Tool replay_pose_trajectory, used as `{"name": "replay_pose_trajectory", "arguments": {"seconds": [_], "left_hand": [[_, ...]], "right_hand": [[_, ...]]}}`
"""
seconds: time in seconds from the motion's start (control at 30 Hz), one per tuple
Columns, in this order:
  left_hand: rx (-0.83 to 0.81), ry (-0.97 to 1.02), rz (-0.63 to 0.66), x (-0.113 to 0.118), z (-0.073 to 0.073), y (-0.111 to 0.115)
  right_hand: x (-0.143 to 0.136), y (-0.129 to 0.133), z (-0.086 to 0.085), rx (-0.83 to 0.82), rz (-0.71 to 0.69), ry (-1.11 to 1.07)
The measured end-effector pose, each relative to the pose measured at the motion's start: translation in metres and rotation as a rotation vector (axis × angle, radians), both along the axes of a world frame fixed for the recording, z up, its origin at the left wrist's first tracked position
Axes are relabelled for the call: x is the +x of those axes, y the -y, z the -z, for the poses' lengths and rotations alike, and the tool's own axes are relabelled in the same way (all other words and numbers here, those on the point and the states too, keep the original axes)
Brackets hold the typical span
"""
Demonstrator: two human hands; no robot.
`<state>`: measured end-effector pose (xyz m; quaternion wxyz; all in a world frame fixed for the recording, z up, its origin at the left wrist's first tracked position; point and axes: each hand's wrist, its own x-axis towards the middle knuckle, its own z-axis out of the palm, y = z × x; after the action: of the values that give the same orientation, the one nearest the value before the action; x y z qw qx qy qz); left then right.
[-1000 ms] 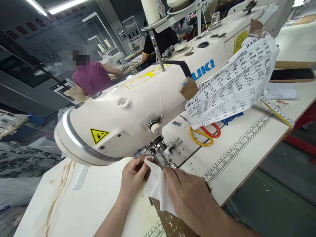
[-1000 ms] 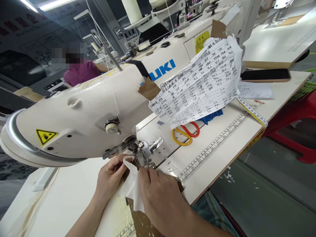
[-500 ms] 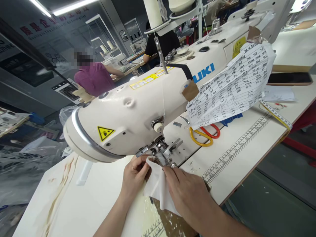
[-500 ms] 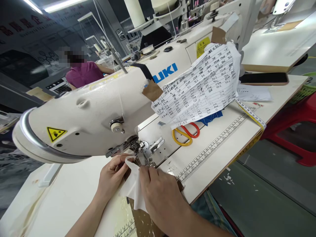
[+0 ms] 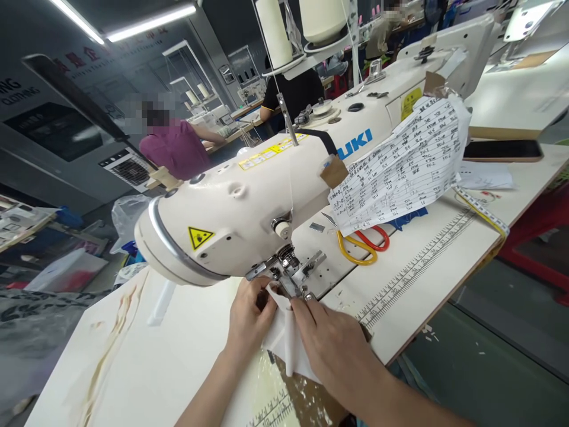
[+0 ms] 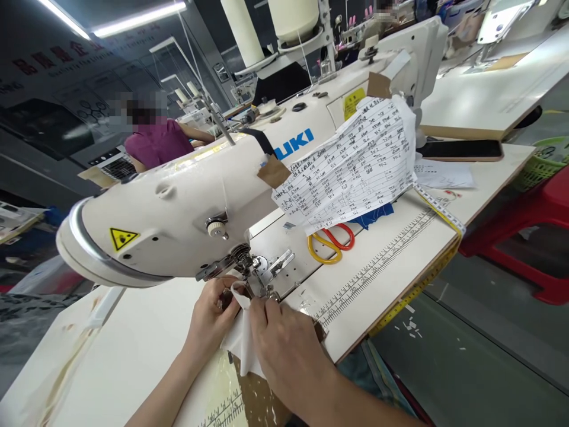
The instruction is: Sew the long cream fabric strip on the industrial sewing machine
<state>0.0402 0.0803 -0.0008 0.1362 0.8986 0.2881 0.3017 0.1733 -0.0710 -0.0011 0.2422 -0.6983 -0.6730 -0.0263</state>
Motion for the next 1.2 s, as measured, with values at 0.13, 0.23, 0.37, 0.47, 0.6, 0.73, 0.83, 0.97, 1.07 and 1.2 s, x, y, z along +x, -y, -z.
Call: {"name": "replay_pose_trajectory", "arguments": {"seconds": [0.13,0.23,0.37,0.47,0.6,0.73,0.83,0.97,1.07,1.2], "left_hand": [[0.066,0.003,0.003,0.000,0.003,-0.002],[0.022,0.033,0.011,-0.001,0.003,-0.003],[-0.087,0.059,-0.005,-0.002,-0.002,-0.003],[-0.112,0.077,-0.015,-0.001,-0.004,-0.002],[-0.097,0.086,0.010,-0.002,-0.004,-0.003],[-0.052,0.060,-0.005,-0.003,-0.005,-0.003],[-0.029,0.037,-0.019,-0.003,-0.005,-0.003],[-0.004,0.028,0.009,-0.003,-0.005,-0.003],[0.024,0.038,0.043,-0.002,-0.006,-0.002],[0.101,0.052,0.096,-0.001,-0.007,-0.002]], "right_hand": [[0.001,-0.001,0.000,-0.018,-0.003,-0.002],[0.001,0.000,-0.001,-0.020,-0.002,-0.009],[0.002,0.000,-0.001,-0.045,-0.004,-0.026],[0.002,-0.001,-0.002,-0.064,0.000,-0.033],[0.002,-0.003,-0.004,-0.085,0.021,-0.013],[0.000,-0.002,-0.002,-0.052,0.031,-0.028],[-0.001,0.000,0.001,-0.003,0.034,-0.019],[0.000,-0.001,0.000,-0.014,0.030,-0.016],[0.001,-0.003,-0.001,-0.021,0.037,-0.025],[0.001,-0.003,-0.002,-0.014,0.054,0.006]]}}
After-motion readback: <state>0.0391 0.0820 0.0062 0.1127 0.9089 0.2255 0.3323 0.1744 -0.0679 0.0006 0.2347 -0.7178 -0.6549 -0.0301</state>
